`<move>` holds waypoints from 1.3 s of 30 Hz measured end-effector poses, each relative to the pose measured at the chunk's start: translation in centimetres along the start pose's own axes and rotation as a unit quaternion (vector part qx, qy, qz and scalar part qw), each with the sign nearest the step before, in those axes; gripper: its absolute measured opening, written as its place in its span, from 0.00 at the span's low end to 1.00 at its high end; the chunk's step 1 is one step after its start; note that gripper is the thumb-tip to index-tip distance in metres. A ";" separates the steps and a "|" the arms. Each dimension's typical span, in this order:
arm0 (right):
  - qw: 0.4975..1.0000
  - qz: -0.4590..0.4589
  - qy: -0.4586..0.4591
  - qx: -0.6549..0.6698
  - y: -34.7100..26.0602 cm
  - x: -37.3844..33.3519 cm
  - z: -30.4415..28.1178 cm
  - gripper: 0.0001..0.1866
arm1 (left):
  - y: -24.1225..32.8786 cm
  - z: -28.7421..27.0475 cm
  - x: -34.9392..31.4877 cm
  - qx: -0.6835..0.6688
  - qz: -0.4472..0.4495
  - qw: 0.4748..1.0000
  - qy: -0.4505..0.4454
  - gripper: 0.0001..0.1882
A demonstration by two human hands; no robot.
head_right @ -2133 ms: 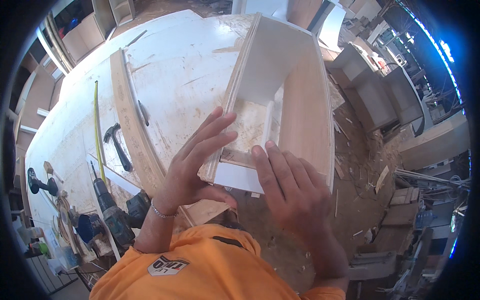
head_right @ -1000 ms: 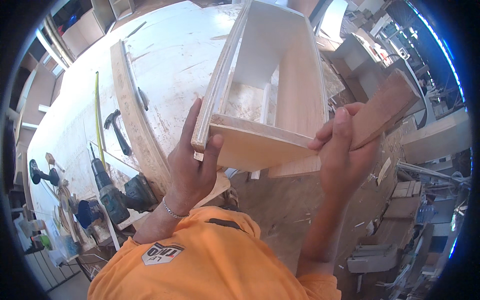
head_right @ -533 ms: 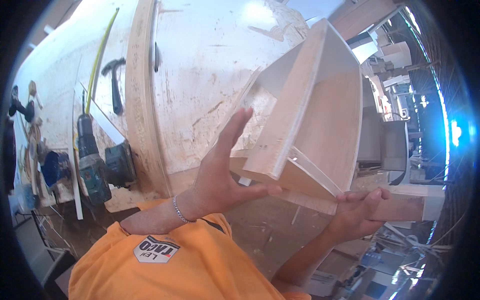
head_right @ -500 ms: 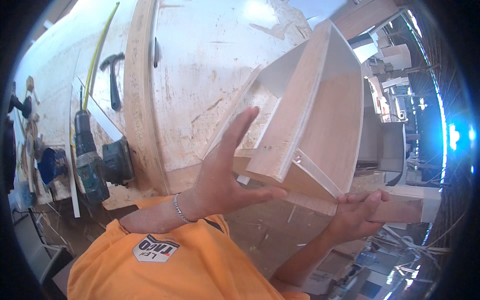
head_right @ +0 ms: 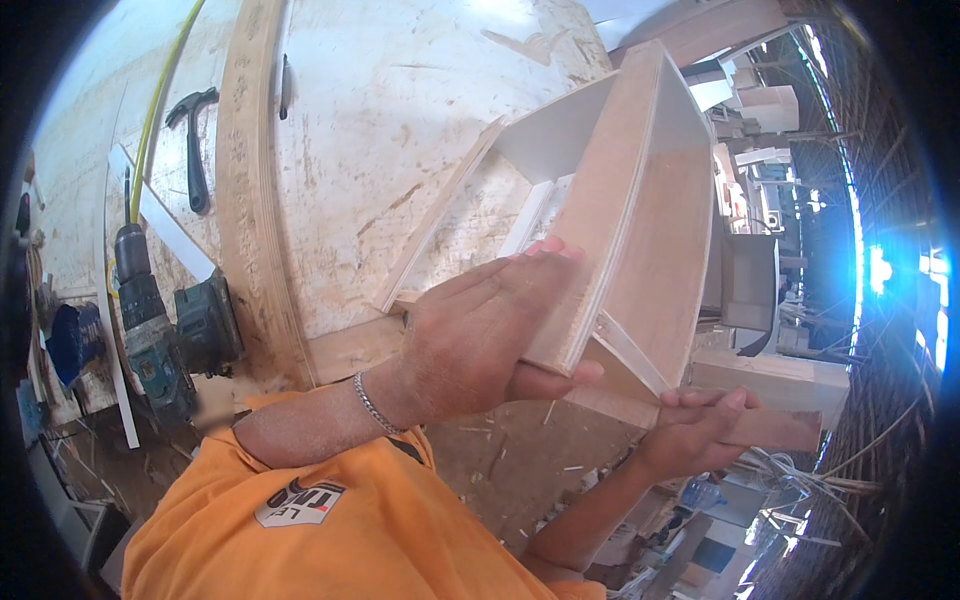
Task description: The person uses a power tool to sand a wooden piece, marks a wooden box with a pencil, saws a small board with a hand saw, and attaches various parts of the box using a pneumatic nail gun.
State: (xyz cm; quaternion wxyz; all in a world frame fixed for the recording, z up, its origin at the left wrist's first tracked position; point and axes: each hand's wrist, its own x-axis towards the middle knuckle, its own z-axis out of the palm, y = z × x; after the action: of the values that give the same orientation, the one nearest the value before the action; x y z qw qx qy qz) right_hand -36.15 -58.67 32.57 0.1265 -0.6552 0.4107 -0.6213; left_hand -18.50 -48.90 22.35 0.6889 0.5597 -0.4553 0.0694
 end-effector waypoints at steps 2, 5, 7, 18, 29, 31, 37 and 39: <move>1.000 0.002 0.011 0.016 0.0 -0.1 0.2 0.17 | 0.1 -0.1 0.2 0.010 -0.008 1.000 0.002 0.43; 0.998 -0.005 -0.014 0.065 0.3 -0.1 0.0 0.17 | 0.5 -0.6 0.4 0.008 -0.053 0.998 -0.028 0.43; 0.994 0.007 -0.035 0.100 0.5 -0.3 0.0 0.15 | 0.6 -1.1 0.6 -0.008 -0.075 0.995 -0.060 0.45; 0.970 0.051 -0.235 -0.024 5.4 4.0 -1.9 0.25 | 0.3 -3.9 3.3 -0.289 -0.307 0.868 -0.263 0.61; 0.931 0.169 -0.306 0.107 5.6 3.2 -0.9 0.31 | 0.4 -1.7 0.4 -0.174 -0.238 0.942 -0.160 0.60; 0.930 0.155 -0.316 0.104 5.7 3.4 -0.8 0.33 | 0.4 -1.7 0.9 -0.157 -0.232 0.945 -0.167 0.61; 0.887 0.258 -0.288 0.251 6.7 2.8 0.1 0.38 | -4.4 -2.6 4.5 -0.428 -0.409 0.779 -0.207 0.59; 0.860 0.291 -0.318 0.274 7.2 2.9 0.0 0.39 | -5.4 -1.2 7.4 -0.359 -0.460 0.781 -0.223 0.54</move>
State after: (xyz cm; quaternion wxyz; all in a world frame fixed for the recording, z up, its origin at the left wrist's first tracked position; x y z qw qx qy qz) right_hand -39.23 -65.21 29.77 0.5995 -0.6066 0.3336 -0.4017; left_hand -10.32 -52.88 23.82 0.6692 0.4149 -0.2764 -0.5511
